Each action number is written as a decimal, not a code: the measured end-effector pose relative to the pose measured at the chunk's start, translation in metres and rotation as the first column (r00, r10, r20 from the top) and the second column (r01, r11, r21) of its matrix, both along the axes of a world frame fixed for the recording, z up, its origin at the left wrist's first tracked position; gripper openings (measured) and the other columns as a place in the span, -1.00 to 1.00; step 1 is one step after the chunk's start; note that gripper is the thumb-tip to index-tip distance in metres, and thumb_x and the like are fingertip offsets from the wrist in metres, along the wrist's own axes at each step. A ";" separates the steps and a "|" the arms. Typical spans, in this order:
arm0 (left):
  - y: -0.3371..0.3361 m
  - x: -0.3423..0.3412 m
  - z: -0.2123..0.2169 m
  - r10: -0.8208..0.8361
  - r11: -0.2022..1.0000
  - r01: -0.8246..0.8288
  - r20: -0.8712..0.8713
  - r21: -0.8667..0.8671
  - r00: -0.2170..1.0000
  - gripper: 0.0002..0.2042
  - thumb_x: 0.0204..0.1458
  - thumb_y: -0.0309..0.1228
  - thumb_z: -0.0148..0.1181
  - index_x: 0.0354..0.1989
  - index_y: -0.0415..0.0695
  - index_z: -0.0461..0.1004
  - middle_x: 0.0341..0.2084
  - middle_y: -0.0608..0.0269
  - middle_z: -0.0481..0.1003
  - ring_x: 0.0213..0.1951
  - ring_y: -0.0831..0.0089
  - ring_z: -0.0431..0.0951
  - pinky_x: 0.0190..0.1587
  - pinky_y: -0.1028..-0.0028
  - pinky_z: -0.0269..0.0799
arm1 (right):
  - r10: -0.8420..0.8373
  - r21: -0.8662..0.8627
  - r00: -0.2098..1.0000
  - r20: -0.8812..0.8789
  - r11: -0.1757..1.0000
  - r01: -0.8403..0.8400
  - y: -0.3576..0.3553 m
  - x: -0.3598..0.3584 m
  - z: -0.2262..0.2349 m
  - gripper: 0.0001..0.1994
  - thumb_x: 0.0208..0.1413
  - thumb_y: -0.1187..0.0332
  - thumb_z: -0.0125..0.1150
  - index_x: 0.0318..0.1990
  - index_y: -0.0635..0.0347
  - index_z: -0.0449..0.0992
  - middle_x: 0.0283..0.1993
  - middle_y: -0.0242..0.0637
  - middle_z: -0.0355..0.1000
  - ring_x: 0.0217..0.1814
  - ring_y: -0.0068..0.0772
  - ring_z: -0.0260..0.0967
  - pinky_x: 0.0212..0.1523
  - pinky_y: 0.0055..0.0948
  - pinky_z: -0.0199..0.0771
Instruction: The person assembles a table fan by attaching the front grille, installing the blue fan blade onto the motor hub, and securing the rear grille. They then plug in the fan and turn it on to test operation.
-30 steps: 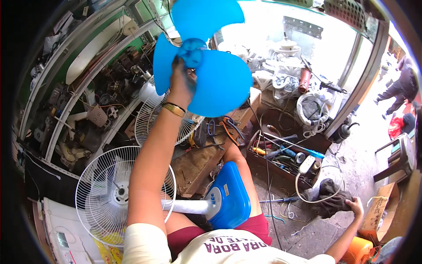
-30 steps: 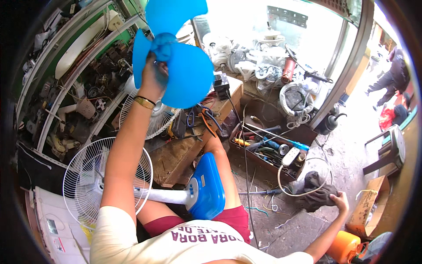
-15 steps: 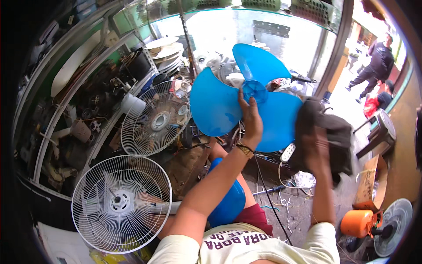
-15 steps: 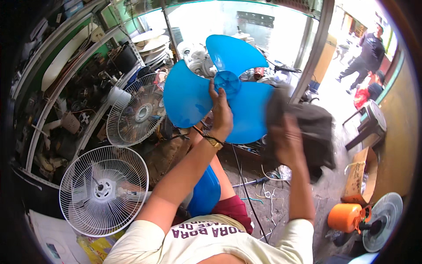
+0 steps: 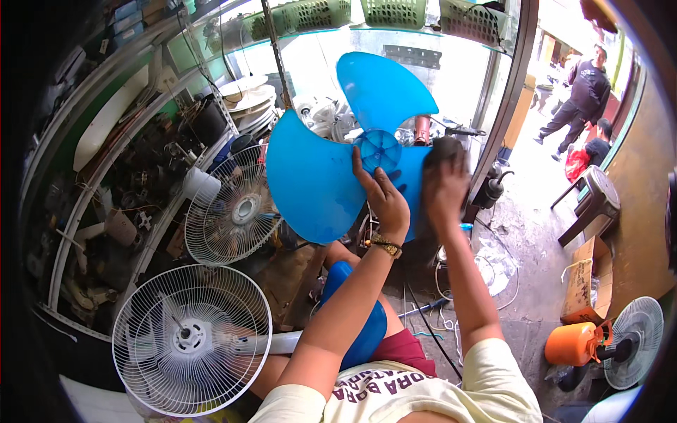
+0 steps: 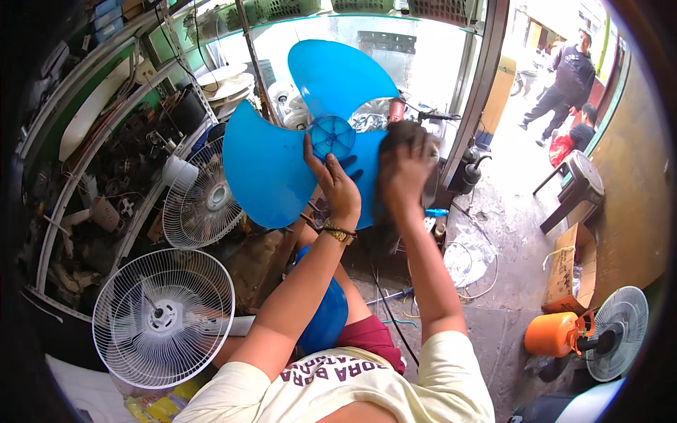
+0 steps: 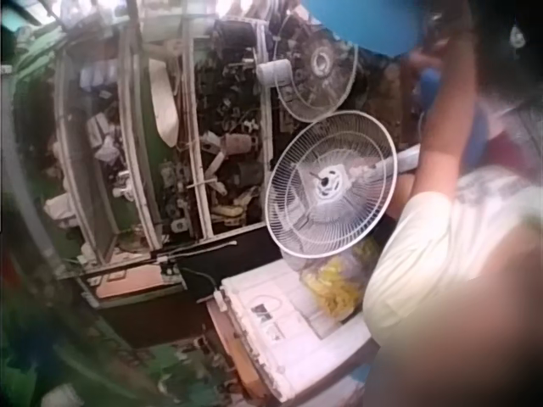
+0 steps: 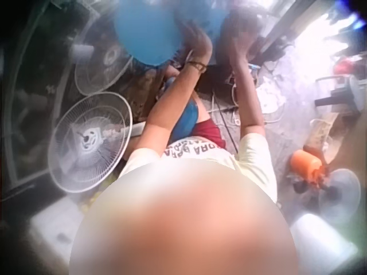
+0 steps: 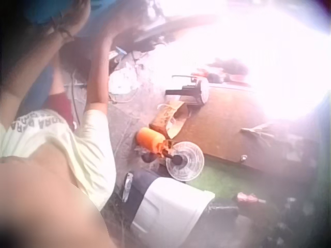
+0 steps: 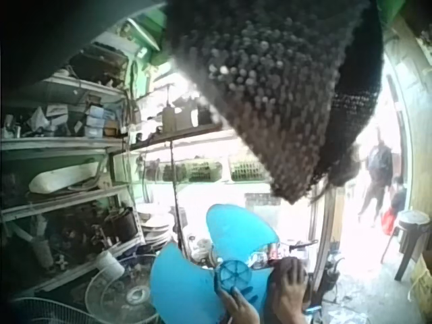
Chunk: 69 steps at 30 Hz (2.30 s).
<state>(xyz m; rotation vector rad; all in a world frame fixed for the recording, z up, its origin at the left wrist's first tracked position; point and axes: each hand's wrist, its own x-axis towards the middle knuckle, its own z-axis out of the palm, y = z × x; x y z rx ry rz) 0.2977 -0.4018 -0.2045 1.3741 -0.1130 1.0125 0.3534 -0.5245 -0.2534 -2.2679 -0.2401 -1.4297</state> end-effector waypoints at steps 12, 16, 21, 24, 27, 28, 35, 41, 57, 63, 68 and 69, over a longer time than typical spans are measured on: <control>0.061 0.018 0.013 -0.420 0.857 0.383 -0.038 -0.346 0.907 -0.23 0.23 -0.01 -0.02 0.43 -0.14 -0.24 0.39 -0.06 -0.18 0.39 0.14 -0.10 0.38 0.19 -0.19 | 0.754 0.744 0.612 0.241 0.261 -0.615 -0.014 -0.024 0.051 -0.72 0.31 0.20 0.02 -0.19 0.25 0.52 -0.42 -0.49 0.40 -0.42 -0.63 0.20 -0.42 -0.52 0.21; 0.075 0.017 0.005 -0.609 0.656 0.637 0.215 -0.403 0.763 -0.24 0.20 -0.04 0.04 0.44 -0.03 -0.19 0.39 0.04 -0.11 0.42 0.22 -0.14 0.40 0.18 -0.23 | 0.904 0.697 0.403 -0.145 0.382 -0.607 0.066 -0.095 0.052 -0.64 0.28 0.12 -0.02 0.00 0.23 0.40 0.09 -0.18 0.28 0.18 -0.26 0.17 0.18 -0.26 0.13; 0.103 0.005 -0.015 -0.842 0.403 0.845 0.220 -0.352 0.492 -0.28 0.19 -0.05 0.06 0.40 -0.07 -0.13 0.33 0.04 -0.02 0.36 0.24 -0.05 0.36 0.22 -0.14 | 0.595 0.097 0.763 -0.253 0.800 -0.592 0.121 -0.077 -0.001 -0.44 0.24 0.16 -0.01 0.34 0.14 0.14 0.39 0.09 -0.03 0.43 0.23 -0.14 0.40 -0.08 -0.14; 0.109 0.001 -0.019 -0.861 0.373 0.848 0.198 -0.377 0.467 -0.29 0.18 -0.06 0.07 0.38 -0.09 -0.09 0.30 0.04 0.04 0.33 0.25 0.01 0.33 0.24 -0.09 | 0.793 0.478 0.608 0.048 0.516 -0.711 0.114 -0.047 -0.013 -0.48 0.21 0.17 0.04 0.28 0.17 0.23 0.35 0.15 0.00 0.39 0.27 -0.11 0.39 -0.07 -0.14; 0.123 -0.012 -0.036 -0.848 0.417 0.814 0.149 -0.405 0.508 -0.31 0.17 -0.07 0.08 0.35 -0.12 -0.06 0.27 0.04 0.09 0.29 0.27 0.07 0.30 0.27 -0.03 | 0.741 0.485 0.671 0.028 0.577 -0.657 0.113 -0.034 0.001 -0.53 0.16 0.18 0.16 0.14 0.24 0.32 0.17 0.15 0.20 0.22 0.19 0.14 0.20 -0.16 0.15; 0.125 -0.014 -0.038 -0.841 0.432 0.804 0.140 -0.410 0.523 -0.32 0.17 -0.08 0.09 0.35 -0.12 -0.04 0.25 0.04 0.11 0.28 0.27 0.09 0.29 0.27 -0.01 | 0.717 0.498 0.697 0.010 0.601 -0.625 0.112 -0.030 0.003 -0.54 0.15 0.18 0.18 0.11 0.26 0.34 0.12 0.15 0.26 0.17 0.15 0.22 0.13 -0.18 0.24; 0.157 -0.022 -0.042 -0.805 0.539 0.746 0.020 -0.392 0.592 -0.36 0.16 -0.10 0.12 0.29 -0.18 0.04 0.18 0.03 0.23 0.20 0.30 0.23 0.23 0.33 0.12 | 0.718 0.562 0.647 -0.255 0.655 -0.505 0.096 -0.040 0.014 -0.72 0.10 0.21 0.29 -0.41 0.30 0.53 -0.54 -0.05 0.41 -0.54 -0.19 0.36 -0.45 -0.29 0.31; 0.179 -0.038 -0.023 -0.791 0.611 0.768 -0.129 -0.192 0.598 -0.39 0.15 -0.12 0.14 0.25 -0.22 0.12 0.11 0.03 0.34 0.13 0.33 0.34 0.18 0.37 0.23 | 0.684 0.435 0.664 -0.302 0.718 -0.543 0.058 -0.041 0.034 -0.73 0.11 0.22 0.27 -0.44 0.28 0.54 -0.57 -0.08 0.40 -0.59 -0.12 0.32 -0.47 -0.28 0.31; 0.121 -0.026 -0.017 -0.098 0.973 0.203 -0.603 0.109 0.792 -0.84 -0.05 -0.45 0.17 -0.33 -0.27 0.49 -0.42 0.26 0.50 -0.37 0.53 0.44 -0.30 0.44 0.36 | 0.374 -0.255 0.925 0.063 0.902 -0.348 0.065 0.016 0.044 -0.79 0.19 0.21 0.08 -0.25 0.15 0.48 -0.12 -0.09 0.39 0.04 0.10 0.31 -0.02 -0.07 0.33; 0.100 -0.042 0.008 -0.228 0.932 0.325 -0.441 0.159 0.868 -0.89 -0.07 -0.54 0.11 -0.36 -0.26 0.51 -0.43 0.33 0.52 -0.43 0.60 0.43 -0.33 0.52 0.33 | 0.580 0.354 0.773 -0.258 0.801 -0.483 0.020 0.141 0.022 -0.61 0.17 -0.02 0.02 -0.28 0.13 0.52 0.15 -0.12 0.31 0.30 0.31 0.04 0.15 0.36 0.02; 0.147 -0.038 -0.013 -0.257 0.935 0.327 -0.366 0.140 0.894 -0.74 -0.06 -0.58 0.07 -0.15 -0.31 0.48 -0.28 0.23 0.55 -0.27 0.48 0.54 -0.17 0.43 0.43 | 0.481 -0.101 0.875 -0.055 0.869 -0.485 0.095 0.043 0.030 -0.60 0.15 -0.02 0.07 -0.29 0.19 0.49 0.05 0.00 0.36 0.12 0.28 0.20 0.14 0.04 0.19; 0.142 -0.034 -0.012 -0.272 0.921 0.344 -0.327 0.185 0.905 -0.73 -0.06 -0.56 0.09 -0.14 -0.31 0.48 -0.28 0.21 0.55 -0.28 0.44 0.55 -0.17 0.42 0.43 | 0.479 0.001 0.870 -0.117 0.876 -0.482 0.079 0.059 0.032 -0.59 0.15 -0.02 0.07 -0.29 0.20 0.48 0.04 0.01 0.35 0.13 0.26 0.20 0.13 0.03 0.20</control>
